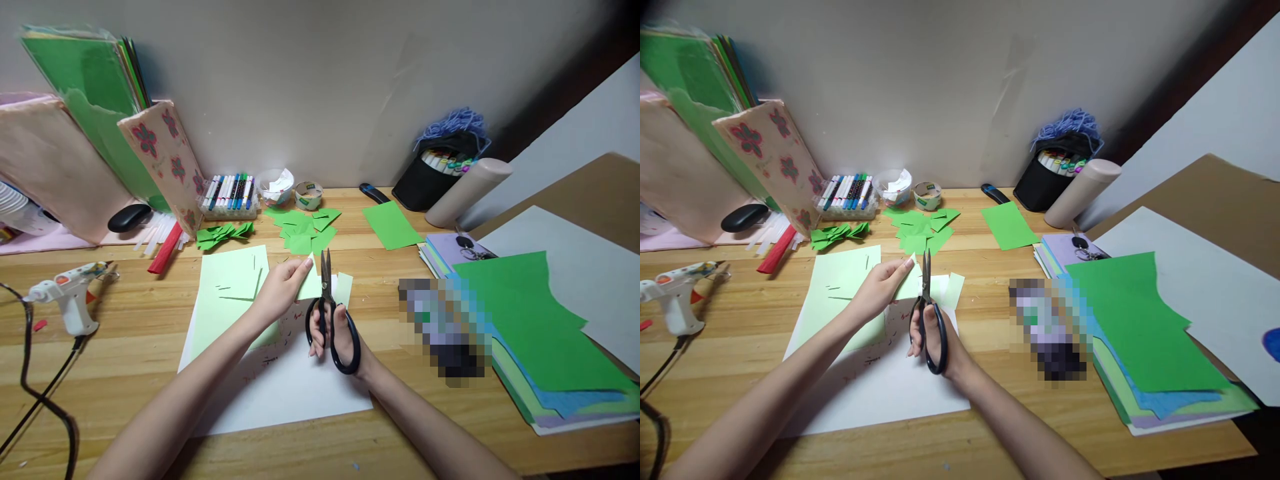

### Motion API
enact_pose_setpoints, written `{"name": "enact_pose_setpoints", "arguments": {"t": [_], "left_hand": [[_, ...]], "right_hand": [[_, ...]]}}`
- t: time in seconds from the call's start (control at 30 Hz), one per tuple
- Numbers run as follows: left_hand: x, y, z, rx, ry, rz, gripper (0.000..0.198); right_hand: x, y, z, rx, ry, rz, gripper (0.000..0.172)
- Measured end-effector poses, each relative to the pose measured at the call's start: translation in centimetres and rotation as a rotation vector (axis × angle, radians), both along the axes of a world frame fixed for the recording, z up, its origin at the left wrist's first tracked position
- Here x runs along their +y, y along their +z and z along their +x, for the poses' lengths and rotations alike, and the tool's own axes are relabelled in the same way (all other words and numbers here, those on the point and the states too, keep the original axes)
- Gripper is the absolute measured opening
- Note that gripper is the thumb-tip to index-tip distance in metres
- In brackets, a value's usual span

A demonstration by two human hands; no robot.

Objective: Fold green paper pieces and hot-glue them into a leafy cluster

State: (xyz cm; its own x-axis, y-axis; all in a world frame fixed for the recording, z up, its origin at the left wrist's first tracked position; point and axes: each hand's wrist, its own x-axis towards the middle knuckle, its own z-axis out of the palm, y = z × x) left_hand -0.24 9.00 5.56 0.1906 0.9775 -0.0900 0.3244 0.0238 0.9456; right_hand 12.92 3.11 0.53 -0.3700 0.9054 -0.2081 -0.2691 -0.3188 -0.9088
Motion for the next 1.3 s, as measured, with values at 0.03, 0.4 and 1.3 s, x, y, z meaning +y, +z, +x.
{"name": "enact_pose_setpoints", "arguments": {"t": [0.03, 0.4, 1.3], "left_hand": [[0.0, -0.1, -0.1, 0.005, 0.018, 0.029, 0.042], [-0.4, 0.1, 0.5, 0.004, 0.039, 0.15, 0.038], [1.1, 0.1, -7.6, 0.974, 0.241, 0.399, 0.037]], "right_hand": [[0.0, 0.2, 0.0, 0.028, 0.025, 0.0, 0.065], [0.8, 1.0, 0.2, -0.052, -0.207, 0.137, 0.027], [6.9, 1.2, 7.3, -1.396, -0.373, 0.384, 0.021]]}}
